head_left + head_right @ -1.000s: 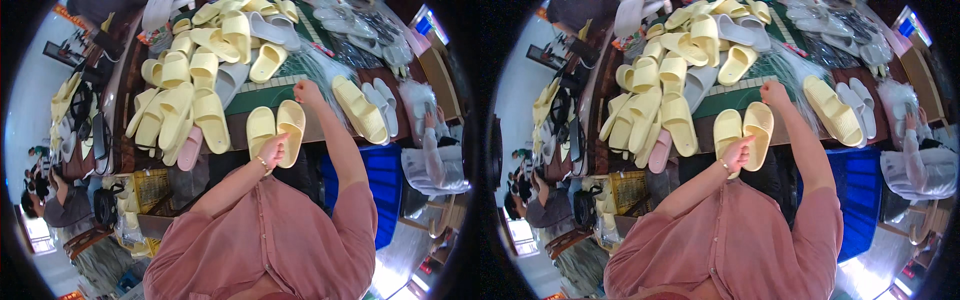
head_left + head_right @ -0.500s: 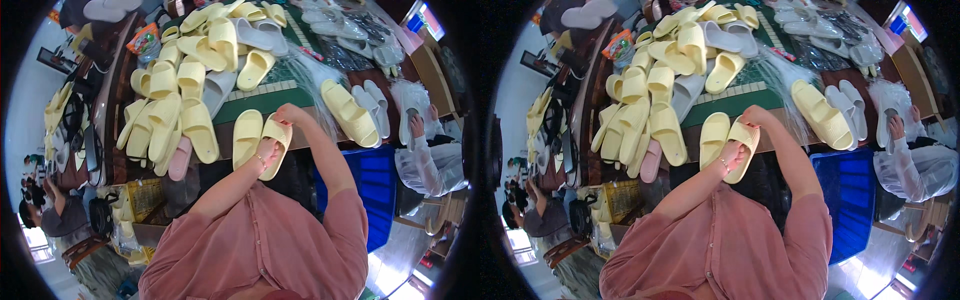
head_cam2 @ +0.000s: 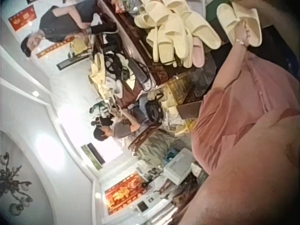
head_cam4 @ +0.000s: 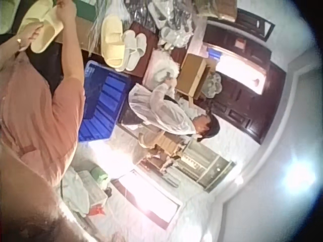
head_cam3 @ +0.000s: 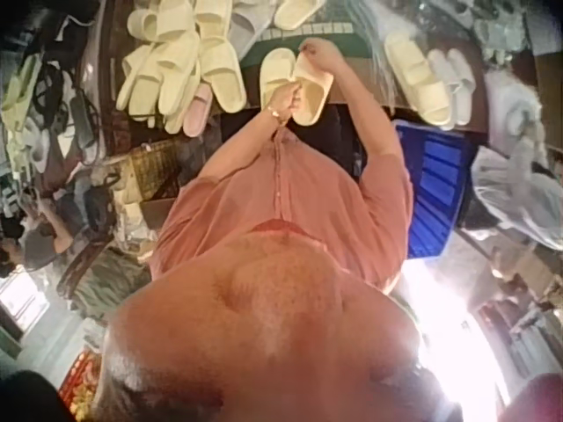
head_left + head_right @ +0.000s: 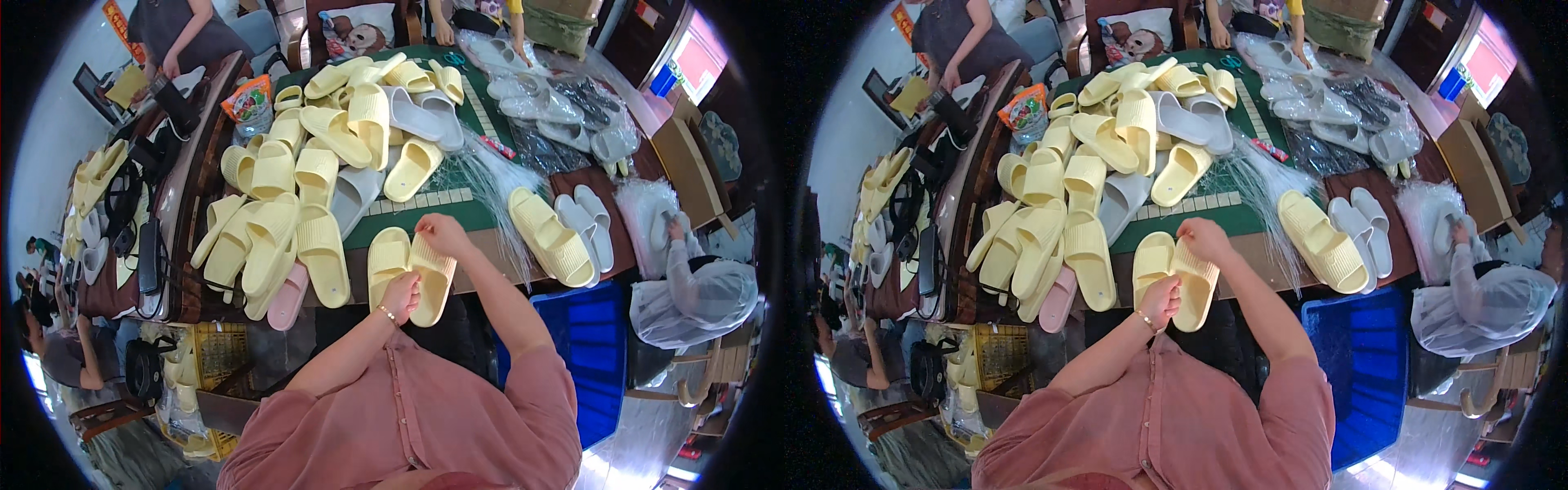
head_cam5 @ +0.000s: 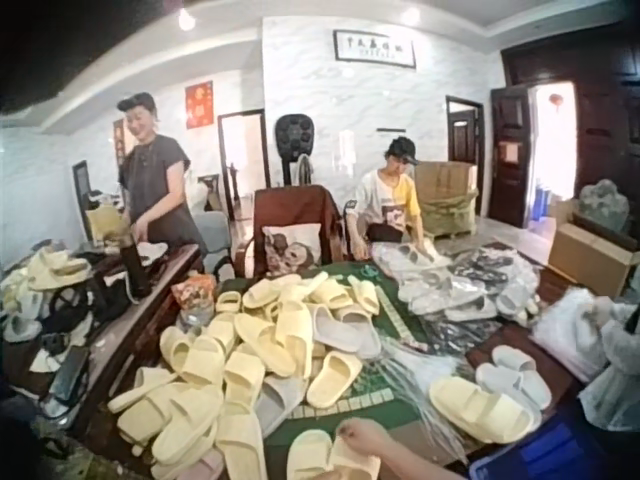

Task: The person selects pairs of slippers from a table and secures each pair together by threading plastic tag fasteners through them by hand.

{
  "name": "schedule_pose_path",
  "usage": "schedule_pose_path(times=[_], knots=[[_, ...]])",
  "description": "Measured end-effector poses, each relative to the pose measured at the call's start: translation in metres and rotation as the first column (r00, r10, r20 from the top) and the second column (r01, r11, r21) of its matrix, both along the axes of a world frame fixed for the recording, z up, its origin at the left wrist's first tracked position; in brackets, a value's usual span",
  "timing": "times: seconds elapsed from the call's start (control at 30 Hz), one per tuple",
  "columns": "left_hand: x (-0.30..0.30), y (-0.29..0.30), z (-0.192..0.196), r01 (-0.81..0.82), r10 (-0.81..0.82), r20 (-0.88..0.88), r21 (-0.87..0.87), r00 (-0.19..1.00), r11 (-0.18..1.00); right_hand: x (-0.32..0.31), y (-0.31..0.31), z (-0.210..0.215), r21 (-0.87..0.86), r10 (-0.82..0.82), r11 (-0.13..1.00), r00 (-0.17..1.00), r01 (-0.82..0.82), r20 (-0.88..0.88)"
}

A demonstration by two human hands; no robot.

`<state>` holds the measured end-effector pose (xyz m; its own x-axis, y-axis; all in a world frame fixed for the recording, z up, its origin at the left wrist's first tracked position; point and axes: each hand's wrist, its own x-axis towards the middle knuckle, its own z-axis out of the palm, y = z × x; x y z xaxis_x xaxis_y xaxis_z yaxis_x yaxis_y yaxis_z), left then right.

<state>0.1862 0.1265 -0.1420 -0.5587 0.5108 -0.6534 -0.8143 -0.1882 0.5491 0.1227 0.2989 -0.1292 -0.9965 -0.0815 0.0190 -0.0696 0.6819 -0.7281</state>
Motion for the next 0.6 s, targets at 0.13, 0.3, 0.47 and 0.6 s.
schedule_pose_path(times=[0.13,0.3,0.47,0.6], knots=[[-0.006,-0.013,0.005,-0.025,0.020,-0.056,-0.084,0.998,0.996,0.036,-0.026,0.029,0.237,0.177,0.966,0.932,-0.104,-0.315],[-0.012,-0.015,-0.007,-0.007,-0.030,-0.237,-0.153,0.971,0.988,0.077,-0.041,0.020,-0.059,-0.011,0.998,0.949,-0.008,-0.315],[-0.007,-0.018,-0.009,0.050,-0.099,-0.253,-0.193,0.963,0.980,0.095,-0.051,0.002,-0.303,-0.023,0.953,1.000,0.025,0.010],[0.001,-0.026,-0.034,-0.001,-0.146,-0.439,-0.318,0.886,0.948,0.103,-0.056,-0.020,-0.188,-0.082,0.979,0.996,0.073,-0.038]])
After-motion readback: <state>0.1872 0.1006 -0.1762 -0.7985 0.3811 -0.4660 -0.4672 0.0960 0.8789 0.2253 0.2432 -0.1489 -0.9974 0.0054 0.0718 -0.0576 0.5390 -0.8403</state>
